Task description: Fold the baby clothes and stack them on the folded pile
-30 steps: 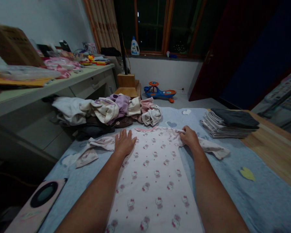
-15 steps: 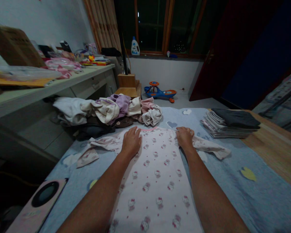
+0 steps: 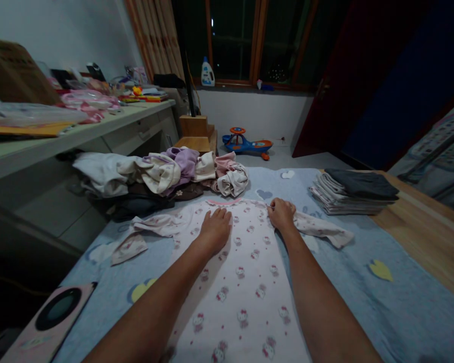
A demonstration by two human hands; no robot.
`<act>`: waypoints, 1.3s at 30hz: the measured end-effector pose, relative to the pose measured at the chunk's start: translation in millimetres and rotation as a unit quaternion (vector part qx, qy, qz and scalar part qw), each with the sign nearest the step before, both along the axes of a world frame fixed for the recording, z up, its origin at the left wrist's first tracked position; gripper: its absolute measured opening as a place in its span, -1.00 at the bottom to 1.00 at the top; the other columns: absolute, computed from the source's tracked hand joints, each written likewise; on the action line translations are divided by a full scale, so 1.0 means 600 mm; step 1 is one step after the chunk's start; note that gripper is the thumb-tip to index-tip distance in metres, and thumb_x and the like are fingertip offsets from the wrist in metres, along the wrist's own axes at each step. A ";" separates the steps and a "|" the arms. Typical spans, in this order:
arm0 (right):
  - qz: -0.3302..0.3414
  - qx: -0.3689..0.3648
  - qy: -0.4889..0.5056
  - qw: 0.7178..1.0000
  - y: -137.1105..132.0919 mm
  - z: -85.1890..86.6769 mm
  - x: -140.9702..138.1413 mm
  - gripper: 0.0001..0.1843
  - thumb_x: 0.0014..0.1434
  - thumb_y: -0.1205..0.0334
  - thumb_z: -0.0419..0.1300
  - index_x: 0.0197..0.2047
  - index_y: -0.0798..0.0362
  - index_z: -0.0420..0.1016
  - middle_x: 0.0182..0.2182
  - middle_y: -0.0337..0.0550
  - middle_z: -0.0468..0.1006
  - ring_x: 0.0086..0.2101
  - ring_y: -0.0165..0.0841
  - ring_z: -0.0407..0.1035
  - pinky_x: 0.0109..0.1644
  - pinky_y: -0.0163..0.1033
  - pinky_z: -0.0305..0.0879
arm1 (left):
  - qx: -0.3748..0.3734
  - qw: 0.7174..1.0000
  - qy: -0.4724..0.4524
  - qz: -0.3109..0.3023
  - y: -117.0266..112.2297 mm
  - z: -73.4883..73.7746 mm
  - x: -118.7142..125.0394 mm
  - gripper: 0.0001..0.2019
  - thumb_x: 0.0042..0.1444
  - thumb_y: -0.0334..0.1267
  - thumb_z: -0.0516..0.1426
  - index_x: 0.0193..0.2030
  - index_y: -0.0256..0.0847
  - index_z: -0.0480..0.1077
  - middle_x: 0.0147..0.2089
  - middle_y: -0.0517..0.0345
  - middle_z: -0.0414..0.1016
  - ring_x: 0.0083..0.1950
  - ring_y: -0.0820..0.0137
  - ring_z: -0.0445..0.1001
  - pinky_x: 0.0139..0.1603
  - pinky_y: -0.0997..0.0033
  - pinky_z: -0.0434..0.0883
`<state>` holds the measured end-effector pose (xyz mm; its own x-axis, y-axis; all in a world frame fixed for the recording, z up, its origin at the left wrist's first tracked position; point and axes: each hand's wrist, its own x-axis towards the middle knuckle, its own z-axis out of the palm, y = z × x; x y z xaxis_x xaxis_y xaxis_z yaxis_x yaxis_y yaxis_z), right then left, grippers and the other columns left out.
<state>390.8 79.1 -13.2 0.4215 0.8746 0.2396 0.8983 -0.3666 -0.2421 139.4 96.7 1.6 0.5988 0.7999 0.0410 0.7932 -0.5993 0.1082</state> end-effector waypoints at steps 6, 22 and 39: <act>-0.034 0.007 -0.001 0.999 -0.002 0.007 -0.001 -0.68 0.31 0.08 0.05 -0.01 0.03 0.50 -0.02 0.04 0.52 0.02 -0.08 0.26 0.14 0.02 -0.05 | 0.004 0.993 -0.027 -0.117 0.006 -0.001 0.105 -0.58 0.25 -0.37 0.00 0.25 -0.29 0.26 0.34 -0.18 0.27 0.37 0.12 0.20 0.31 0.08 0.18; 0.050 0.058 0.041 0.996 0.004 0.008 -0.002 -0.76 0.10 0.41 0.06 -0.17 0.04 0.45 -0.32 -0.13 0.55 -0.20 -0.23 0.34 -0.05 -0.17 0.02 | 0.109 0.979 -0.149 -0.089 0.012 -0.028 0.136 -0.85 0.24 -0.28 0.07 -0.14 -0.20 0.44 -0.08 -0.01 0.43 0.01 0.22 0.38 0.06 0.22 0.37; 0.053 0.135 0.016 0.989 0.005 0.010 -0.014 -0.87 0.22 0.31 0.09 -0.24 0.03 0.47 -0.21 -0.09 0.54 -0.13 -0.19 0.28 -0.02 -0.17 0.00 | 0.083 0.973 -0.186 -0.107 0.012 -0.026 0.136 -0.71 0.19 -0.29 0.11 0.06 -0.17 0.39 0.14 -0.03 0.37 0.21 0.17 0.31 0.22 0.14 0.33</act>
<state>382.6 81.8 -7.1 0.3418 0.8204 0.4584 0.9188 -0.1891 -0.3466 220.8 104.0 -14.2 0.6704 0.6220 0.4045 0.5720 -0.7805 0.2523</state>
